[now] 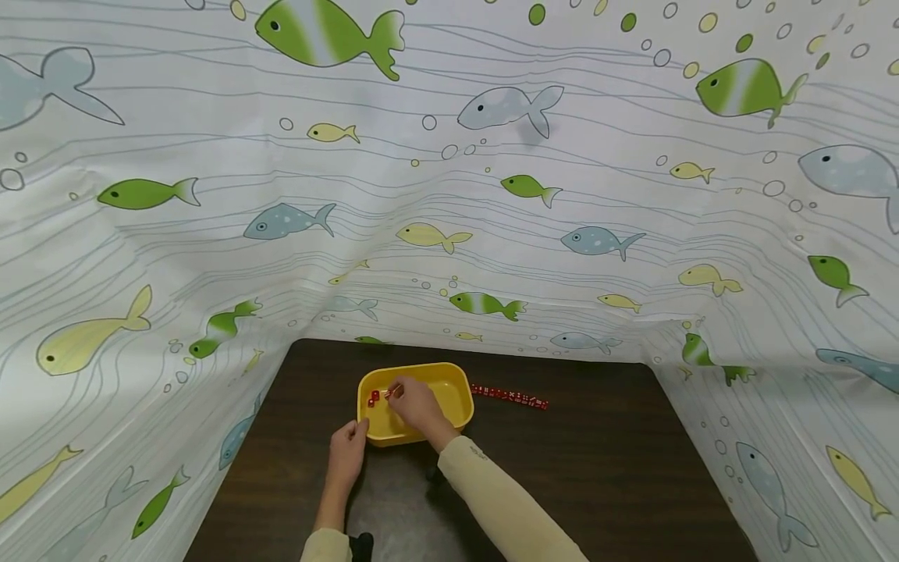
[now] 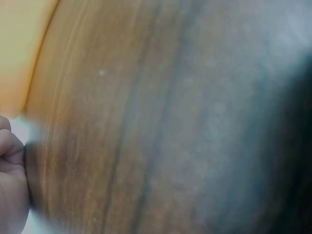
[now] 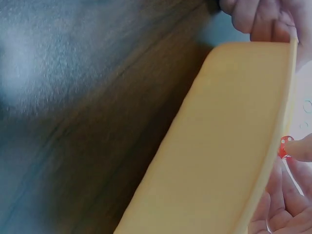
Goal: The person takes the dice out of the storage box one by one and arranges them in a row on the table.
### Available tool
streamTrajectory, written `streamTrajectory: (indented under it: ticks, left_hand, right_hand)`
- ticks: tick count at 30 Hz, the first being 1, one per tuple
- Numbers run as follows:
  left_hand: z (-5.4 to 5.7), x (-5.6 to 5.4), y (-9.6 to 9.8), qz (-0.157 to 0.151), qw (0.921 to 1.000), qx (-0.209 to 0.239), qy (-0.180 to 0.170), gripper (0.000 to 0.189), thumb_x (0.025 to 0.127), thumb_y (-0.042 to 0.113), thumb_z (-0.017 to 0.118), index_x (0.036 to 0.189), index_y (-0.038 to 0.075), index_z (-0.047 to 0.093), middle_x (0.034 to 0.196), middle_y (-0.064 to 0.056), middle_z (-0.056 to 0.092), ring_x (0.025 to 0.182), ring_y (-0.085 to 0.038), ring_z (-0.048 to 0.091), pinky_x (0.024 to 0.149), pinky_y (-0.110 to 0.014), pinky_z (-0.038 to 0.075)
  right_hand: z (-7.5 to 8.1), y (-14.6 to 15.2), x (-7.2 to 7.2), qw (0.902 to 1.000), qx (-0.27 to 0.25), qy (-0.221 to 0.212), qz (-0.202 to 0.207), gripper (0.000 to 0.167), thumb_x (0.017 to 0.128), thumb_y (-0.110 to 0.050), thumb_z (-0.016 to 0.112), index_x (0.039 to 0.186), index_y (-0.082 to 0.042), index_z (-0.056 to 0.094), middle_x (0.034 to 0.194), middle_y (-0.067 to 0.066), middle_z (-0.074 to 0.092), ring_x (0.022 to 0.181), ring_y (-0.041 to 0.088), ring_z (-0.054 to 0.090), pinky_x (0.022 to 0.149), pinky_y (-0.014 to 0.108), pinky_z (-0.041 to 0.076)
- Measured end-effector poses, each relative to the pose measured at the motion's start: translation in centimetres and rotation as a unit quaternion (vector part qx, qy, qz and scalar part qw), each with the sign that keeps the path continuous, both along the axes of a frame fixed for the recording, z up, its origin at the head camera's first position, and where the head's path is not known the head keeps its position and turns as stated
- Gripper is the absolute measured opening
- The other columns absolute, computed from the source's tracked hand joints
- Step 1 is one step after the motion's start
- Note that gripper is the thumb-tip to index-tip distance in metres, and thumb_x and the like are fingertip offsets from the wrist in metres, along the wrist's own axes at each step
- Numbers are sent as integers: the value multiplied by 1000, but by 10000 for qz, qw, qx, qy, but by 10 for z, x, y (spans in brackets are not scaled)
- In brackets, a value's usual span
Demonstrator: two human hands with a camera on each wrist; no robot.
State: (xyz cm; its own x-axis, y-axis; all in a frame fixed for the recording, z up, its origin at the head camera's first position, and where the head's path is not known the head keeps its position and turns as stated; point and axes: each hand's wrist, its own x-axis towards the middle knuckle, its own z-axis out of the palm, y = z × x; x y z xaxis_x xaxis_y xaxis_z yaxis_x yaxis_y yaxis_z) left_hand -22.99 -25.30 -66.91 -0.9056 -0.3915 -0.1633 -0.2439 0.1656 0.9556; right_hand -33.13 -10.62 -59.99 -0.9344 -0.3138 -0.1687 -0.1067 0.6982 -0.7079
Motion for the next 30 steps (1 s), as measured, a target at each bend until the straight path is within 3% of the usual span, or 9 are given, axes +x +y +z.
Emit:
streamTrajectory:
  ticks: [9, 19, 30]
  left_hand:
    - [1, 1, 2, -8, 10000, -33, -60, 48, 112, 42, 55, 75, 14, 42, 68, 4, 37, 63, -15, 38, 61, -29, 32]
    - [2, 1, 1, 1, 10000, -10, -1, 49, 112, 43, 55, 75, 13, 42, 67, 4, 37, 63, -16, 38, 61, -29, 32]
    - [0, 1, 0, 10, 10000, -51, 46, 49, 112, 43, 55, 75, 14, 42, 68, 3, 36, 62, -15, 38, 60, -29, 32]
  right_hand:
    - [7, 26, -4, 9991, -365, 207, -4, 18, 100, -21, 75, 117, -16, 74, 108, 0, 74, 88, 14, 63, 90, 37, 61]
    - [11, 54, -11, 9935, -605, 884, -380, 15, 101, -18, 72, 116, -17, 75, 107, -1, 74, 84, 13, 60, 83, 32, 58]
    - [17, 77, -10, 9881, -886, 941, -831, 20, 99, -18, 75, 119, -16, 76, 106, 2, 75, 87, 17, 60, 86, 37, 58]
